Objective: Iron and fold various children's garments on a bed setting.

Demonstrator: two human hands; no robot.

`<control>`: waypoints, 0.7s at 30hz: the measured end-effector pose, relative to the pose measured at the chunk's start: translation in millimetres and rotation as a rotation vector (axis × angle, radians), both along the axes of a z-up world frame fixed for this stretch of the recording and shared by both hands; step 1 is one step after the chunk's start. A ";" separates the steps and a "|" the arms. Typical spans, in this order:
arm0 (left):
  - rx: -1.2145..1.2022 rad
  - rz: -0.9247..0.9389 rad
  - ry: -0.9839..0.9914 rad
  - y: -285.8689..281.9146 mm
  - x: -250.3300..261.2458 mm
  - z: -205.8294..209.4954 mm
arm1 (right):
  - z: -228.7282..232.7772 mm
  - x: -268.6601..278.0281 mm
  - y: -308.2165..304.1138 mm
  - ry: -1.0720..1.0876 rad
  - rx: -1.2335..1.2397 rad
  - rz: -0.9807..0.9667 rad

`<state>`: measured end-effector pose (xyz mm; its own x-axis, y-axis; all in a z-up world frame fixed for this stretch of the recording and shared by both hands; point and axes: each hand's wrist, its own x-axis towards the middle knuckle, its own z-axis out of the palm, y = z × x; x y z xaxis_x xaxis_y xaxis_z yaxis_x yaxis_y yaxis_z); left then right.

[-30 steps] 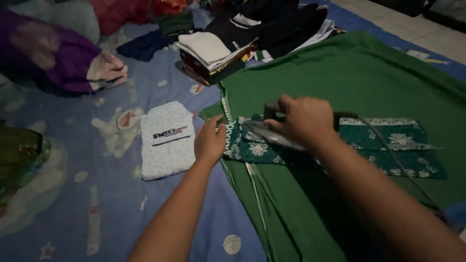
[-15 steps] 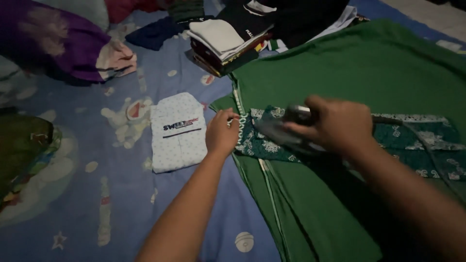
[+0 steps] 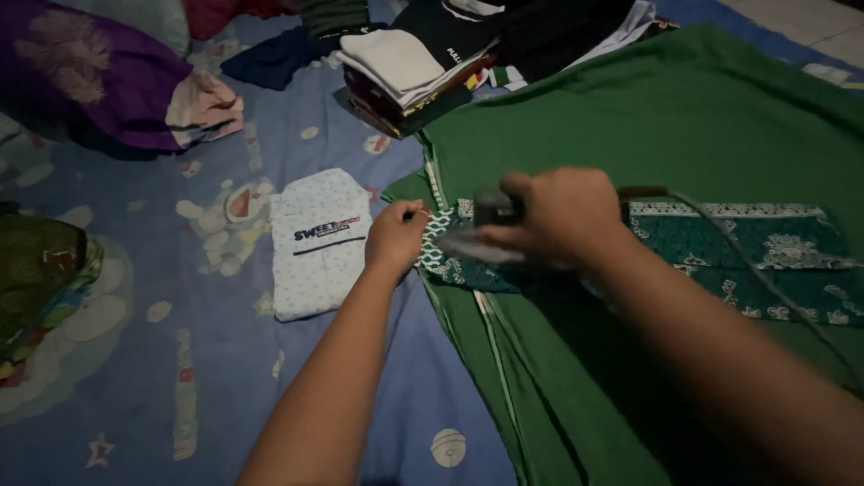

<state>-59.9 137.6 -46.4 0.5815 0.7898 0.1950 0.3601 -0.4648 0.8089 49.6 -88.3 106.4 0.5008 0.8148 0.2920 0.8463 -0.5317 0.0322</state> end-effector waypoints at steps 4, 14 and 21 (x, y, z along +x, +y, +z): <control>-0.050 -0.036 -0.033 5.5 -0.7 -3.1 | -2.2 -3.1 -25.5 -0.057 -0.093 0.158; 0.573 -0.285 -0.088 -104.7 31.7 68.1 | -15.1 50.5 -106.1 -0.051 -0.185 -0.442; 0.662 -0.431 0.177 -113.5 57.7 19.3 | -39.1 128.1 -206.8 -0.203 -0.169 -0.578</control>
